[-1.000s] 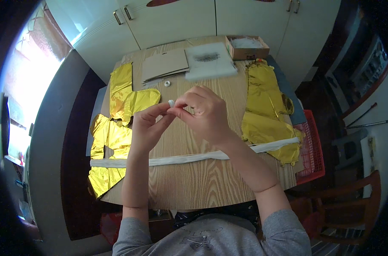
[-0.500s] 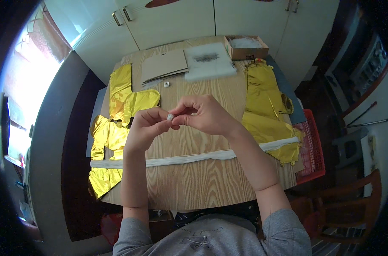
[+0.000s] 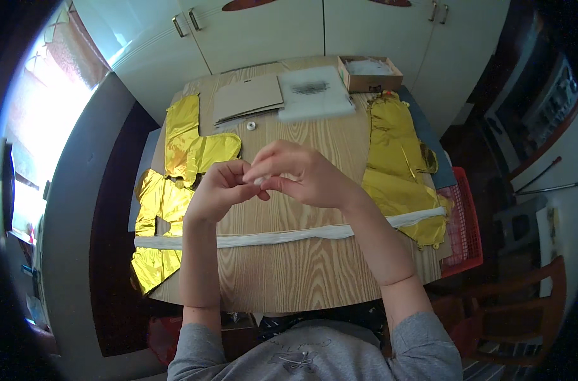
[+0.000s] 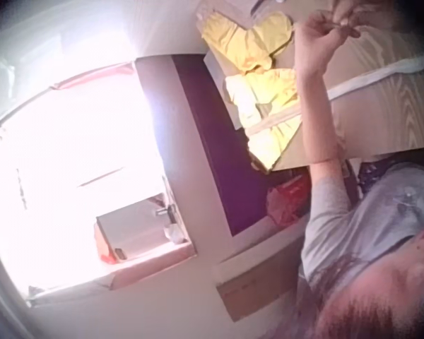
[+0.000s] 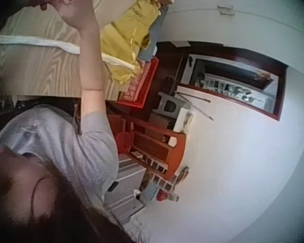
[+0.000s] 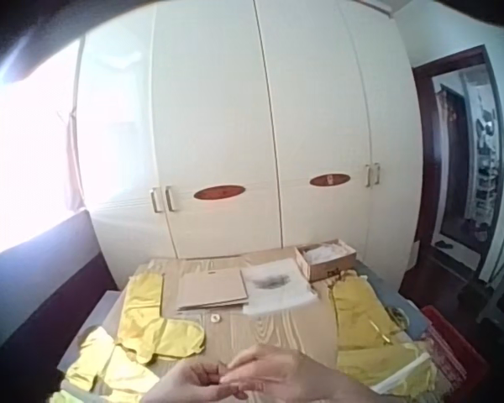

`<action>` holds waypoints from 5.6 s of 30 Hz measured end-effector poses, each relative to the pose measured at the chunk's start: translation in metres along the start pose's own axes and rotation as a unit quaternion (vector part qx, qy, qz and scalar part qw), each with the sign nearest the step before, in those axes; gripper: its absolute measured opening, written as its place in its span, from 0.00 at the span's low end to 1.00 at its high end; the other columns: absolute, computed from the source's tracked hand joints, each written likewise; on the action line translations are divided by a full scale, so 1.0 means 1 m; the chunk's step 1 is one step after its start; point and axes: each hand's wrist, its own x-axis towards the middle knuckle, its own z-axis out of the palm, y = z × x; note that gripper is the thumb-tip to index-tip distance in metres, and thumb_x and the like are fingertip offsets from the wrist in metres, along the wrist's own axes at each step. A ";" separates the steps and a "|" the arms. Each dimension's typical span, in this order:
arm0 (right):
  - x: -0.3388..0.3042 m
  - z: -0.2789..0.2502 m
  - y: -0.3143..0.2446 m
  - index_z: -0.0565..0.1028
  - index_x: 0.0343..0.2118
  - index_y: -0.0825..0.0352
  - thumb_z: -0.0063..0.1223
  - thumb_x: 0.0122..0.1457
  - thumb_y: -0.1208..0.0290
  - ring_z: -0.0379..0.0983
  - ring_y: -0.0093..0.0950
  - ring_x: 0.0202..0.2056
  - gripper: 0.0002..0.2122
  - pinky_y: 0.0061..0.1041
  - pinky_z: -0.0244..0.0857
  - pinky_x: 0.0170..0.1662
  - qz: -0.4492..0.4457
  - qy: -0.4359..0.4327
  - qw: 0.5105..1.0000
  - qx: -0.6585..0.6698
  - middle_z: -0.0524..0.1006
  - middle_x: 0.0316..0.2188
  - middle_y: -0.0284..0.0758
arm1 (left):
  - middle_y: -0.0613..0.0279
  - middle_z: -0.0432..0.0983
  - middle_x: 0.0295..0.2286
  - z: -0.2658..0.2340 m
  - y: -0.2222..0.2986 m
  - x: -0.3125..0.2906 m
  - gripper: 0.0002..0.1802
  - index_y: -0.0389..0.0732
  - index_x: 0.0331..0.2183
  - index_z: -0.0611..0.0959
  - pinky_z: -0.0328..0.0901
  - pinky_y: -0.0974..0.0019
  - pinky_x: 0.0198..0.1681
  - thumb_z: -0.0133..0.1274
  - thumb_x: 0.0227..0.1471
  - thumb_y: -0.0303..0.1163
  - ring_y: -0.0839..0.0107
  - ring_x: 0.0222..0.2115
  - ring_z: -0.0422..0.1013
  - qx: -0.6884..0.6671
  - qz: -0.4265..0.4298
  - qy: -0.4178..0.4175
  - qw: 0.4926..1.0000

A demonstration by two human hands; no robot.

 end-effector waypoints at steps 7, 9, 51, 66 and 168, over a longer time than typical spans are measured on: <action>-0.007 -0.001 0.001 0.78 0.31 0.63 0.54 0.41 0.86 0.73 0.25 0.30 0.14 0.20 0.70 0.31 -0.012 -0.022 0.992 -0.127 0.73 0.31 0.31 | 0.60 0.76 0.27 -0.001 -0.003 0.001 0.08 0.32 0.31 0.75 0.65 0.77 0.35 0.53 0.45 0.23 0.76 0.30 0.73 -0.006 -0.028 -0.003 1.000; -0.007 -0.002 0.004 0.78 0.31 0.63 0.54 0.41 0.85 0.73 0.25 0.30 0.13 0.20 0.70 0.30 -0.018 -0.030 0.987 -0.157 0.73 0.31 0.30 | 0.60 0.75 0.26 0.001 -0.004 0.003 0.09 0.32 0.31 0.74 0.66 0.76 0.35 0.55 0.43 0.22 0.74 0.30 0.73 -0.015 -0.038 0.011 0.999; 0.082 0.064 0.289 0.75 0.19 0.66 0.50 0.46 0.75 0.71 0.22 0.14 0.04 0.22 0.65 0.19 0.541 0.148 0.813 -0.158 0.74 0.13 0.34 | 0.58 0.75 0.26 -0.068 0.031 -0.040 0.03 0.37 0.26 0.74 0.58 0.82 0.26 0.45 0.49 0.24 0.85 0.23 0.64 -0.047 0.190 0.309 0.931; 0.077 0.058 0.294 0.76 0.21 0.69 0.46 0.47 0.70 0.73 0.27 0.16 0.08 0.25 0.68 0.26 0.542 0.097 0.807 -0.212 0.75 0.14 0.36 | 0.59 0.75 0.26 -0.065 0.030 -0.036 0.04 0.37 0.25 0.75 0.59 0.81 0.28 0.46 0.48 0.24 0.84 0.23 0.64 -0.054 0.198 0.293 0.934; -0.031 0.020 0.001 0.68 0.30 0.66 0.46 0.56 0.70 0.69 0.21 0.38 0.05 0.26 0.58 0.48 0.179 -0.086 0.885 0.421 0.69 0.22 0.28 | 0.63 0.70 0.29 0.001 0.001 -0.009 0.07 0.36 0.27 0.80 0.60 0.75 0.30 0.48 0.50 0.28 0.77 0.27 0.64 -0.130 0.125 0.007 0.984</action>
